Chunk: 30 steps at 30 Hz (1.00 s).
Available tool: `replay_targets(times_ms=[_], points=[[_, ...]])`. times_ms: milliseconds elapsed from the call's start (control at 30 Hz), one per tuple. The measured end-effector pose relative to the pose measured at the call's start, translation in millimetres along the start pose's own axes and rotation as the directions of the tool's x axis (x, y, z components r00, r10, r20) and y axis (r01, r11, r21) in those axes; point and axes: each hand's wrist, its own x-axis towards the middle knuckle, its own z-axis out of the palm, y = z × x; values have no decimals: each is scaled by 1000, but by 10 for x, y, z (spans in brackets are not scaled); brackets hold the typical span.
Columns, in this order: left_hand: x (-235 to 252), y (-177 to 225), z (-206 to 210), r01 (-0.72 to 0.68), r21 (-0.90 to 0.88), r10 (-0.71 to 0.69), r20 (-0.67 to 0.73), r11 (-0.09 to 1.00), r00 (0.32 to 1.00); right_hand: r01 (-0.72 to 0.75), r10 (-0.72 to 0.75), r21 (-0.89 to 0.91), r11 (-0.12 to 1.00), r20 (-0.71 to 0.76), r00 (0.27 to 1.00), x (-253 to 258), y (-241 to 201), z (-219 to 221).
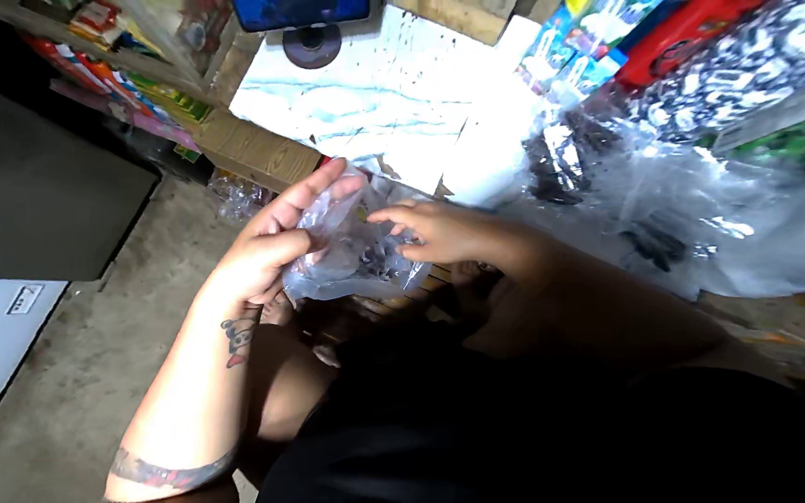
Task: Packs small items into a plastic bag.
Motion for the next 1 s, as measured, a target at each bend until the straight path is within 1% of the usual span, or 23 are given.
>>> replay_targets(times_ms=[100,133,167,200,267,300,333,367,400,500,567,633,667,700,733,800,867,933,1000], points=[[17,-22,-2,28,-4,-28,-14,1000,1000,-13,0,-127,992,-101,995,-343,144,-507],[6,-24,10,43,3,-43,-31,999,999,-66,40,-174,983,-146,988,-492,227,-707],[-17,-34,32,58,13,-57,-59,998,997,-154,109,-210,966,-213,971,-652,324,-897],[-47,-48,71,72,18,-70,-97,997,993,-281,211,-216,935,-298,931,-808,413,-1056],[-40,-51,110,90,15,-88,-107,996,990,-515,389,-144,845,-495,777,-1075,620,-1234],[-19,-52,119,93,14,-91,-105,996,990,-592,455,-96,800,-544,705,-1169,720,-1278],[3,-53,125,99,23,-96,-102,995,990,-641,507,-58,765,-559,656,-1233,798,-1297],[24,-56,135,106,35,-102,-102,994,989,-677,553,-36,735,-545,630,-1263,848,-1305],[47,-61,148,114,47,-109,-107,992,988,-696,582,-34,717,-519,626,-1264,886,-1306],[123,-78,182,123,58,-115,-123,991,986,-679,569,-50,733,-502,651,-1187,916,-1280],[195,-74,137,132,49,-129,-74,990,989,-679,569,-60,732,-494,657,-1093,851,-1246],[221,-84,119,140,33,-138,-55,990,989,-689,597,-85,720,-431,677,-1001,785,-1208],[202,-93,123,143,53,-140,-62,988,988,-688,603,-100,719,-402,689,-973,778,-1194],[163,-111,153,143,77,-134,-104,987,985,-684,602,-116,720,-387,699,-961,789,-1187],[124,-131,176,138,91,-125,-135,986,983,-669,579,-129,732,-399,711,-967,817,-1185],[121,-132,181,145,87,-134,-128,986,983,-630,512,-128,766,-472,718,-1003,820,-1188],[133,-122,168,162,85,-152,-106,983,983,-555,420,-83,828,-564,711,-1017,781,-1176],[99,-140,205,141,73,-130,-139,987,982,-463,337,-13,886,-668,663,-1001,718,-1142],[79,-160,216,129,68,-118,-146,989,982,-338,231,31,941,-789,570,-977,706,-1104]])
